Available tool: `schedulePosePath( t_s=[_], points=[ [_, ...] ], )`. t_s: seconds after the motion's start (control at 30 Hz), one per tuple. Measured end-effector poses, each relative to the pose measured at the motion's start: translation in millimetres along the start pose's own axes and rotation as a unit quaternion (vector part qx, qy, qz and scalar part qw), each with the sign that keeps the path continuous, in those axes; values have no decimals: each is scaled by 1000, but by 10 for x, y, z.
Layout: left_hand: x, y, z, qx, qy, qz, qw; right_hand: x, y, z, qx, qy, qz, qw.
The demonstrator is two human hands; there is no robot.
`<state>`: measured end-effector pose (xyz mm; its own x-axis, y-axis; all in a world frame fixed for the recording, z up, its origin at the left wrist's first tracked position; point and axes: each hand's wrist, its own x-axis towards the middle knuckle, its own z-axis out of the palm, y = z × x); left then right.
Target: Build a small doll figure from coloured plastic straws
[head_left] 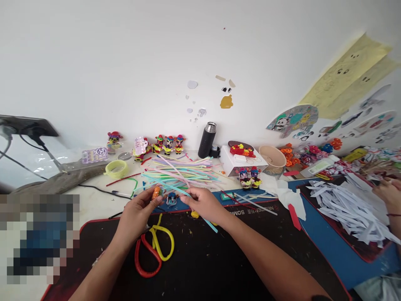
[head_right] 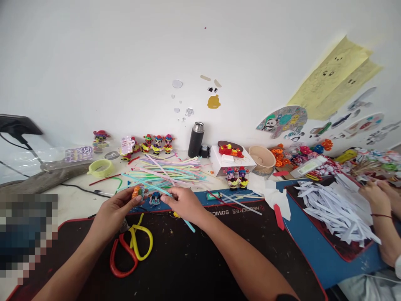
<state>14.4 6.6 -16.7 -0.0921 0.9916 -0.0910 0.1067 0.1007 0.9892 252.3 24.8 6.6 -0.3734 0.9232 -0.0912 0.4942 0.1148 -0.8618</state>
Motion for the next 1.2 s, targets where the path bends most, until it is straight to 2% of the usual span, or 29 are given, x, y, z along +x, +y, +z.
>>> schedulePosePath(
  t_s=[0.17,0.3,0.43,0.5,0.6,0.8,1.0,1.2],
  points=[
    [-10,20,26,4,-14,-2,1000,198,-129,-262,-173,34,-51,983],
    [-6,17,23,24,-18,12,999,402,-178,-504,-297,56,-64,951],
    [3,-22,33,40,-16,22,999,333,-113,-619,-308,91,-36,946],
    [6,-46,41,38,-13,25,999,174,-62,-608,-291,92,-17,952],
    [2,-64,49,39,-15,15,999,-132,6,-533,-285,54,16,957],
    [-22,-18,43,52,-17,19,998,-583,116,-351,-345,-2,74,936],
    [-7,-32,41,58,-16,8,998,-663,227,-253,-368,-18,92,925],
    [13,-66,23,96,-9,28,995,-659,195,-280,-325,19,90,941]
  ],
)
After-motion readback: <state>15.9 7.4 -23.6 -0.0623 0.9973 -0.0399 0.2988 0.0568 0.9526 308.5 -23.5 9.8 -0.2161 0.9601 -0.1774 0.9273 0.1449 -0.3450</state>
